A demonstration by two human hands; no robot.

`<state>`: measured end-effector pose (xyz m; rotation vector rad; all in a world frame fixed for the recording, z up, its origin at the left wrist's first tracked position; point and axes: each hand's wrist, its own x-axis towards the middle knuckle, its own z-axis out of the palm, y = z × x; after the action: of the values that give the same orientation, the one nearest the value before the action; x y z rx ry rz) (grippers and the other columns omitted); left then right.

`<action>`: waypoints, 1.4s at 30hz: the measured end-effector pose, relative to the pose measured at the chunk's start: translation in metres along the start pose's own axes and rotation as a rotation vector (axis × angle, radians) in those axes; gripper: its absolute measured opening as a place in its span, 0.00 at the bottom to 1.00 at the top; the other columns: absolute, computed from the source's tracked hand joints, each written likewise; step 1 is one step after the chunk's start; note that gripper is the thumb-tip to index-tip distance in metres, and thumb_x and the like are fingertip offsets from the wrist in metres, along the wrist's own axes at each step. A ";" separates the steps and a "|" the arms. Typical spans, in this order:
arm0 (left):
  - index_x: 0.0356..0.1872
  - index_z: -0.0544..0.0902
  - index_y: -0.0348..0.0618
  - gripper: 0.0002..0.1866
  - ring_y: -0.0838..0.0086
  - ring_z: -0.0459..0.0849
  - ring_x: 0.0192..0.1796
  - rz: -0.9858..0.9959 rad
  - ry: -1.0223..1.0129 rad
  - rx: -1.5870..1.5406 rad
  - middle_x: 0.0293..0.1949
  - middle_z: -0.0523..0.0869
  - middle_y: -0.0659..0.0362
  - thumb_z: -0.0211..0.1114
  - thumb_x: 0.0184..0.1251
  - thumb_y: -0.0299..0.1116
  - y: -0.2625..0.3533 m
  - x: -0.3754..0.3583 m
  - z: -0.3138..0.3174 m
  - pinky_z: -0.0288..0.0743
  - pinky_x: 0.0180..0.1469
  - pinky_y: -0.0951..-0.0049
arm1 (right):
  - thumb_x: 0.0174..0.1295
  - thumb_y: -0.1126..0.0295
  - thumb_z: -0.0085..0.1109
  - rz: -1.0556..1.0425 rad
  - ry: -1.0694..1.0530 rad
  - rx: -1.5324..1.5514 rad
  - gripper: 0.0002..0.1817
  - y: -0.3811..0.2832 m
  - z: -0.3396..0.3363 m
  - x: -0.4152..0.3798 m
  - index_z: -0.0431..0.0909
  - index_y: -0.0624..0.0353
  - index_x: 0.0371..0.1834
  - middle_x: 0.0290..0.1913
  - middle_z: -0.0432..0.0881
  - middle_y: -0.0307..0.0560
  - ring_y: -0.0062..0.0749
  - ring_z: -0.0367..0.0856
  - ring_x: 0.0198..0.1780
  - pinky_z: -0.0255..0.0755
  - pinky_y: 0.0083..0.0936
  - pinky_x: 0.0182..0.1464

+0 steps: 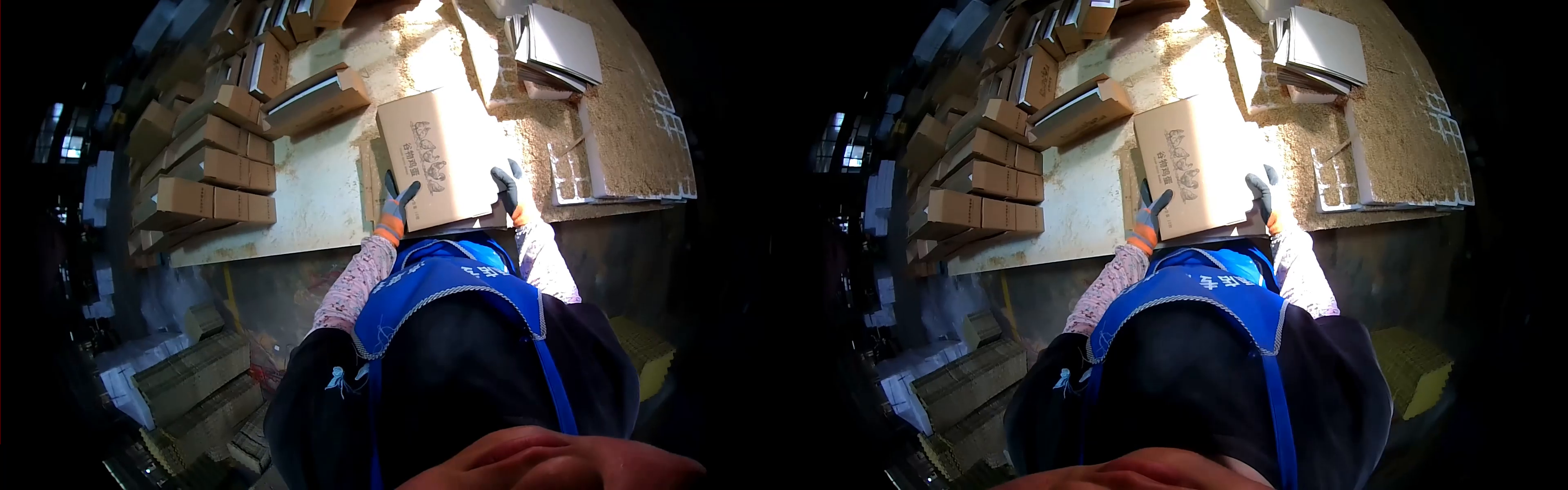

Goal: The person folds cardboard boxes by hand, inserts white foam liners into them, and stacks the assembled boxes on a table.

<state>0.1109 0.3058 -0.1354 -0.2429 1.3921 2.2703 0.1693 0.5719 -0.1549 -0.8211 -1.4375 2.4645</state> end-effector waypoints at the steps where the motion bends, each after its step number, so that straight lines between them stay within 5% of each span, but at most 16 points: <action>1: 0.72 0.47 0.49 0.48 0.67 0.79 0.51 -0.002 -0.016 0.006 0.55 0.76 0.53 0.71 0.55 0.28 -0.003 0.001 -0.001 0.77 0.50 0.69 | 0.55 0.77 0.62 -0.003 -0.005 -0.010 0.37 -0.012 0.010 -0.006 0.54 0.69 0.67 0.58 0.71 0.52 0.33 0.73 0.57 0.70 0.22 0.58; 4: 0.67 0.59 0.44 0.39 0.70 0.78 0.52 0.010 -0.094 0.020 0.54 0.77 0.54 0.71 0.56 0.31 -0.012 -0.004 0.002 0.75 0.53 0.70 | 0.57 0.72 0.63 0.029 -0.068 -0.235 0.31 -0.056 0.032 -0.020 0.60 0.67 0.63 0.53 0.73 0.47 0.26 0.73 0.52 0.69 0.18 0.53; 7: 0.60 0.67 0.37 0.27 0.68 0.80 0.51 0.049 -0.240 0.183 0.52 0.79 0.55 0.66 0.62 0.32 -0.023 -0.009 0.005 0.74 0.53 0.70 | 0.59 0.69 0.61 -0.287 -0.383 -0.630 0.19 -0.108 0.060 -0.036 0.69 0.62 0.50 0.41 0.75 0.39 0.19 0.71 0.43 0.67 0.17 0.45; 10: 0.58 0.71 0.39 0.26 0.67 0.82 0.47 -0.184 -0.276 0.159 0.48 0.82 0.55 0.68 0.58 0.27 -0.045 0.000 0.018 0.75 0.53 0.70 | 0.59 0.69 0.57 -0.520 -0.691 -0.821 0.14 -0.165 0.098 -0.069 0.73 0.60 0.47 0.40 0.78 0.48 0.31 0.76 0.44 0.69 0.27 0.48; 12: 0.52 0.77 0.39 0.19 0.61 0.83 0.43 -0.231 -0.274 0.206 0.44 0.84 0.49 0.65 0.62 0.36 -0.037 0.000 0.035 0.76 0.49 0.67 | 0.57 0.70 0.56 -0.665 -0.721 -1.004 0.15 -0.162 0.105 -0.059 0.74 0.59 0.48 0.40 0.80 0.53 0.40 0.79 0.44 0.71 0.31 0.48; 15: 0.42 0.82 0.36 0.27 0.46 0.81 0.44 -0.113 -0.520 1.406 0.40 0.82 0.38 0.53 0.66 0.54 -0.003 -0.015 0.050 0.72 0.48 0.60 | 0.57 0.71 0.55 -0.499 -0.752 -1.261 0.16 -0.121 0.095 -0.039 0.75 0.59 0.49 0.43 0.81 0.55 0.42 0.80 0.46 0.71 0.31 0.50; 18: 0.37 0.83 0.42 0.16 0.53 0.82 0.40 0.408 -0.614 1.189 0.37 0.85 0.48 0.61 0.60 0.45 0.079 -0.059 0.081 0.74 0.43 0.63 | 0.58 0.69 0.55 -0.575 -0.823 -1.406 0.15 -0.117 0.097 -0.045 0.75 0.58 0.49 0.43 0.82 0.55 0.42 0.81 0.47 0.72 0.33 0.48; 20: 0.34 0.83 0.44 0.12 0.57 0.82 0.38 0.774 -0.441 1.183 0.35 0.84 0.52 0.65 0.56 0.42 0.123 -0.069 0.076 0.74 0.41 0.65 | 0.61 0.68 0.55 -0.458 -0.722 -1.260 0.13 -0.117 0.094 -0.050 0.77 0.59 0.47 0.39 0.82 0.54 0.37 0.80 0.39 0.72 0.31 0.44; 24: 0.34 0.84 0.47 0.13 0.60 0.80 0.41 0.911 -0.232 1.702 0.36 0.82 0.55 0.68 0.53 0.44 0.143 -0.019 0.028 0.74 0.44 0.64 | 0.62 0.64 0.55 -0.331 -0.692 -1.193 0.12 -0.114 0.101 -0.042 0.79 0.59 0.43 0.37 0.82 0.54 0.39 0.80 0.38 0.72 0.32 0.43; 26: 0.34 0.84 0.47 0.14 0.60 0.79 0.43 0.989 -0.206 1.688 0.38 0.82 0.56 0.67 0.54 0.45 0.145 -0.004 0.032 0.73 0.46 0.62 | 0.62 0.60 0.55 -0.493 -0.466 -1.394 0.14 -0.104 0.110 -0.035 0.78 0.59 0.42 0.38 0.82 0.55 0.48 0.81 0.40 0.72 0.35 0.43; 30: 0.37 0.82 0.48 0.15 0.58 0.79 0.47 0.843 -0.284 2.129 0.41 0.83 0.55 0.68 0.53 0.45 0.145 0.013 0.056 0.71 0.50 0.61 | 0.61 0.57 0.55 -0.538 -0.282 -1.628 0.15 -0.085 0.116 -0.011 0.78 0.57 0.41 0.41 0.82 0.54 0.52 0.79 0.44 0.73 0.38 0.45; 32: 0.46 0.78 0.48 0.24 0.57 0.78 0.52 0.291 -0.479 2.010 0.45 0.83 0.54 0.68 0.52 0.50 0.144 0.021 0.056 0.71 0.53 0.63 | 0.59 0.56 0.57 -0.543 -0.279 -1.688 0.15 -0.082 0.122 -0.017 0.77 0.55 0.41 0.42 0.81 0.53 0.48 0.80 0.45 0.73 0.37 0.46; 34: 0.53 0.73 0.45 0.32 0.55 0.77 0.55 0.157 -0.590 1.942 0.49 0.82 0.51 0.67 0.52 0.55 0.146 0.024 0.051 0.70 0.55 0.64 | 0.57 0.56 0.59 -0.459 -0.252 -2.011 0.18 -0.096 0.140 -0.048 0.76 0.52 0.46 0.41 0.80 0.50 0.44 0.80 0.46 0.73 0.37 0.47; 39: 0.52 0.72 0.41 0.35 0.55 0.79 0.53 0.105 -0.467 1.969 0.50 0.81 0.47 0.67 0.50 0.59 0.134 0.033 0.060 0.71 0.55 0.62 | 0.57 0.61 0.55 -1.065 -0.334 -1.926 0.12 -0.095 0.133 -0.054 0.79 0.48 0.43 0.40 0.80 0.51 0.44 0.79 0.45 0.72 0.37 0.45; 41: 0.51 0.73 0.41 0.35 0.55 0.80 0.52 0.057 -0.479 1.987 0.48 0.82 0.47 0.68 0.49 0.57 0.138 0.037 0.068 0.72 0.54 0.62 | 0.57 0.59 0.54 -0.462 -0.616 -1.714 0.13 -0.093 0.134 -0.042 0.80 0.52 0.41 0.43 0.81 0.55 0.49 0.79 0.47 0.72 0.38 0.48; 42: 0.52 0.74 0.40 0.35 0.55 0.80 0.52 0.021 -0.483 1.999 0.48 0.83 0.47 0.69 0.49 0.56 0.139 0.032 0.073 0.72 0.54 0.62 | 0.57 0.59 0.54 -0.486 -0.622 -1.721 0.13 -0.092 0.134 -0.037 0.80 0.52 0.41 0.43 0.81 0.55 0.49 0.79 0.47 0.72 0.38 0.48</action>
<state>0.0235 0.3262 -0.0022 0.8485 2.4120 0.0655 0.1166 0.5045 -0.0119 0.3253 -3.2862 0.6189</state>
